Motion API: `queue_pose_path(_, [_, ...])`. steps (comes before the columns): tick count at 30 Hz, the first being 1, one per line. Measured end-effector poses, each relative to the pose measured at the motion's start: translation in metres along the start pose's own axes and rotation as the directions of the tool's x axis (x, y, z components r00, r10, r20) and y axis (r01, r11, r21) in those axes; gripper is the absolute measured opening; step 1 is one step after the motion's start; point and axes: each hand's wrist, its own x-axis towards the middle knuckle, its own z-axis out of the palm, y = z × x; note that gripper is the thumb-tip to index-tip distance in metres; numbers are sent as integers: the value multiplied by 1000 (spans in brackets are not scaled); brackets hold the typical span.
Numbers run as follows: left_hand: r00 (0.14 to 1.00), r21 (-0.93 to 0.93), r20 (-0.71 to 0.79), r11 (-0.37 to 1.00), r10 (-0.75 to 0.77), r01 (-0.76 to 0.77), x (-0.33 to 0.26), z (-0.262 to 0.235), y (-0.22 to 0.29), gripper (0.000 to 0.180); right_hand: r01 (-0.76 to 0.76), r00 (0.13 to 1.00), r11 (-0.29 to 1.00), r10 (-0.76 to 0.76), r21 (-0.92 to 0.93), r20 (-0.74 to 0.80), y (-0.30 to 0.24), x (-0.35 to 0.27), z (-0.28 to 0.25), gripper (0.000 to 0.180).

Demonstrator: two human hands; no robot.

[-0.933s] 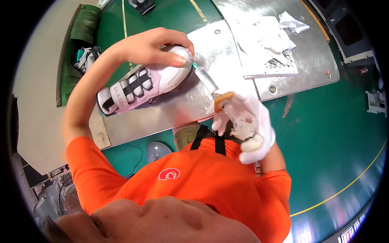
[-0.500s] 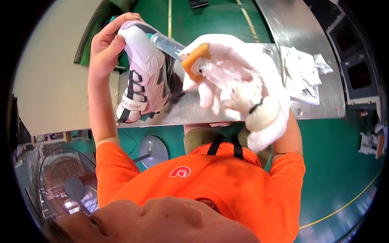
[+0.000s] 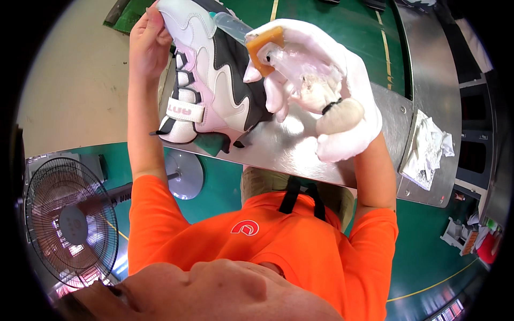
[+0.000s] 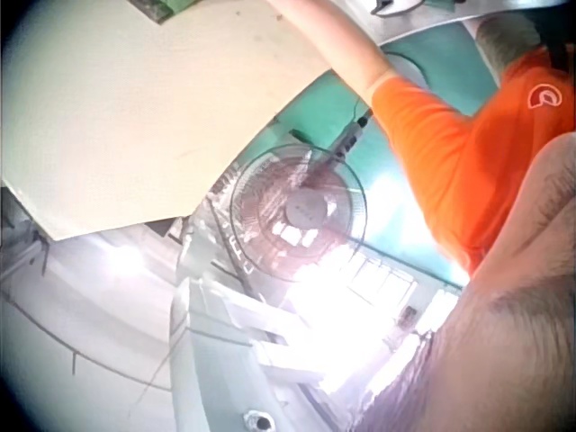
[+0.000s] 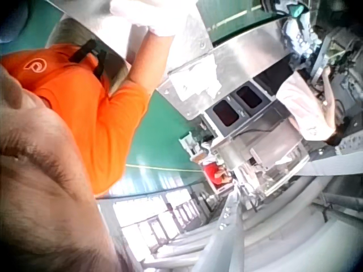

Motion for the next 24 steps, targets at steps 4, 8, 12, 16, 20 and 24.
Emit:
queue_pose_path(4, [949,140,-314,990,41,4,-16,-18,-41,54,69,995,996,-64,-60,78,18,11,-5,97])
queue_pose_path(8, [884,161,-463,987,68,9,-15,-7,-59,58,-87,996,996,87,-2,8,23,17,-6,82])
queue_pose_path(12, [819,73,-572,992,-43,103,-43,-44,-57,58,-123,980,990,111,68,166,23,24,-17,76])
queue_pose_path(16, [660,15,-715,937,-233,348,-71,-65,-80,43,-53,999,992,53,112,2,11,9,-48,77])
queue_pose_path(20, [508,94,-751,694,-421,714,-99,12,-75,52,115,977,991,-101,64,-187,-24,-33,-85,78])
queue_pose_path(24, [503,114,-480,517,-719,848,-120,86,-51,67,287,911,957,-282,-29,-301,-44,-84,-94,79])
